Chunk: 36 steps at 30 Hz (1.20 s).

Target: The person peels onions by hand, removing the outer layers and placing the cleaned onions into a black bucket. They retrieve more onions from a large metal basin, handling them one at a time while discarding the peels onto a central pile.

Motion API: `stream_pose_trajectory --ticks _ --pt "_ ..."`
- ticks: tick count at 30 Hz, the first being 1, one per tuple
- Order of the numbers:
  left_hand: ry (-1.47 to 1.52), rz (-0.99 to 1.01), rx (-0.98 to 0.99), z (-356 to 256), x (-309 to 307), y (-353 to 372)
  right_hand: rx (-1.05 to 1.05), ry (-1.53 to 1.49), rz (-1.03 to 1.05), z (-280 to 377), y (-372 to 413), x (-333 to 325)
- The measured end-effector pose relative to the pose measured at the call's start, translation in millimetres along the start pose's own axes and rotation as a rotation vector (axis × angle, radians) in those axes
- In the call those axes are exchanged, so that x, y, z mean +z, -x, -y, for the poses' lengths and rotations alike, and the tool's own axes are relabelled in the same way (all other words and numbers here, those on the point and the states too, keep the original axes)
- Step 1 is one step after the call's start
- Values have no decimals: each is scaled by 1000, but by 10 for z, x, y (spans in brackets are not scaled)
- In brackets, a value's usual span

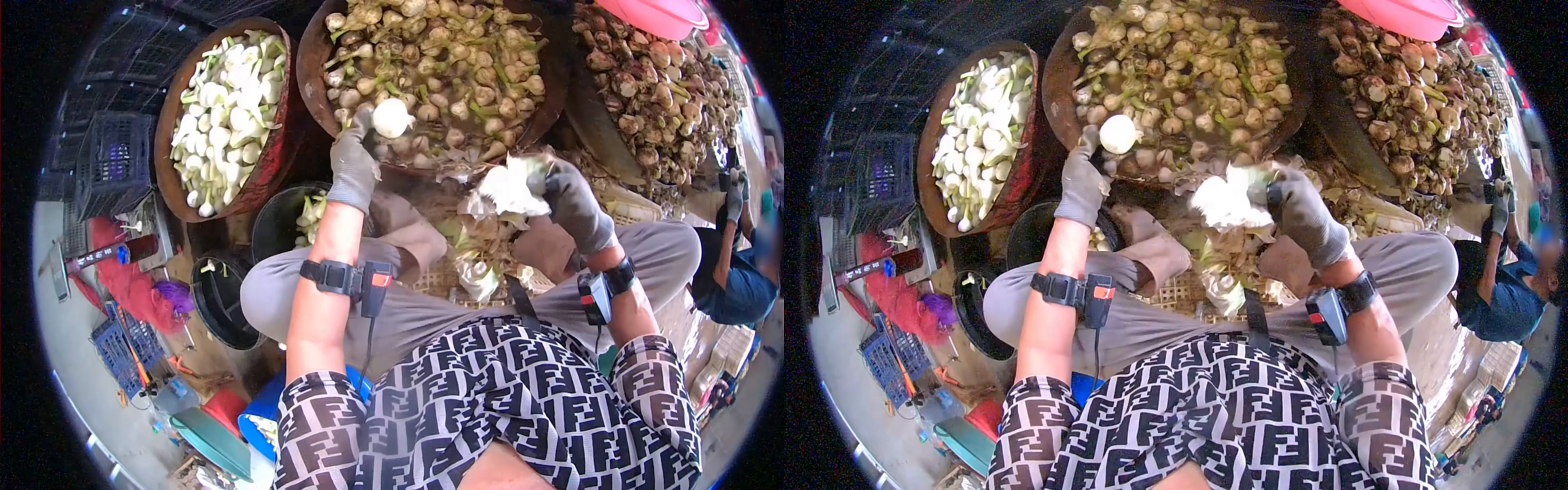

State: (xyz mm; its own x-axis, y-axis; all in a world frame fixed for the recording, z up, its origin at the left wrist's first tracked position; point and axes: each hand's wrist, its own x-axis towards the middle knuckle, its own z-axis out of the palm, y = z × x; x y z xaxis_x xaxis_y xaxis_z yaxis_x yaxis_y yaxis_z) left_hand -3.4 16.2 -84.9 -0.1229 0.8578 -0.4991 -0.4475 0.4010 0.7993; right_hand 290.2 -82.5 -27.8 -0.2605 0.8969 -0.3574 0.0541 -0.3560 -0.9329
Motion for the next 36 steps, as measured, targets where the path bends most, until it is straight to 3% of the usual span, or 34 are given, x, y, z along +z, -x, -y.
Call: stream_pose_trajectory --ticks 1,2,3,4,7,9,10,11,14,16,19,20,22,25,26,28,31,36 --pt "13 -11 -63 -65 48 76 49 209 67 -120 -2 -89" --pt "26 -21 -128 -109 93 128 255 403 187 -145 -43 -92" --pt "112 1 -204 -64 86 100 351 1053 271 17 -53 81" --pt "120 54 -230 -51 109 109 70 1353 213 -276 -35 64" --pt "156 209 -324 -30 208 250 74 664 17 -38 -284 270" --pt "115 149 -374 6 261 267 99 277 -64 81 -518 397" --pt "93 121 -399 30 299 281 110 197 -87 75 -608 456" --pt "15 139 -299 37 356 344 121 119 -109 82 -691 530" --pt "44 206 -373 131 349 308 186 20 -129 74 -792 607" --pt "43 174 -285 96 414 370 222 -116 -115 -44 -820 563" --pt "-28 84 -169 167 353 325 -30 -466 -83 51 -753 508" --pt "-80 22 -186 81 385 382 -21 -786 -80 211 -714 499" --pt "-122 -44 -155 34 407 413 51 -511 -211 412 -631 464" --pt "-99 -64 -22 40 421 386 -68 595 -126 -50 -717 385" --pt "-92 -77 16 45 425 374 35 755 -155 16 -664 489" --pt "-79 -89 75 91 411 351 87 651 -94 223 -582 620" --pt "-101 -76 138 184 387 285 8 838 -121 244 -637 711" --pt "-283 -71 118 87 497 438 118 1052 -70 364 -685 792"
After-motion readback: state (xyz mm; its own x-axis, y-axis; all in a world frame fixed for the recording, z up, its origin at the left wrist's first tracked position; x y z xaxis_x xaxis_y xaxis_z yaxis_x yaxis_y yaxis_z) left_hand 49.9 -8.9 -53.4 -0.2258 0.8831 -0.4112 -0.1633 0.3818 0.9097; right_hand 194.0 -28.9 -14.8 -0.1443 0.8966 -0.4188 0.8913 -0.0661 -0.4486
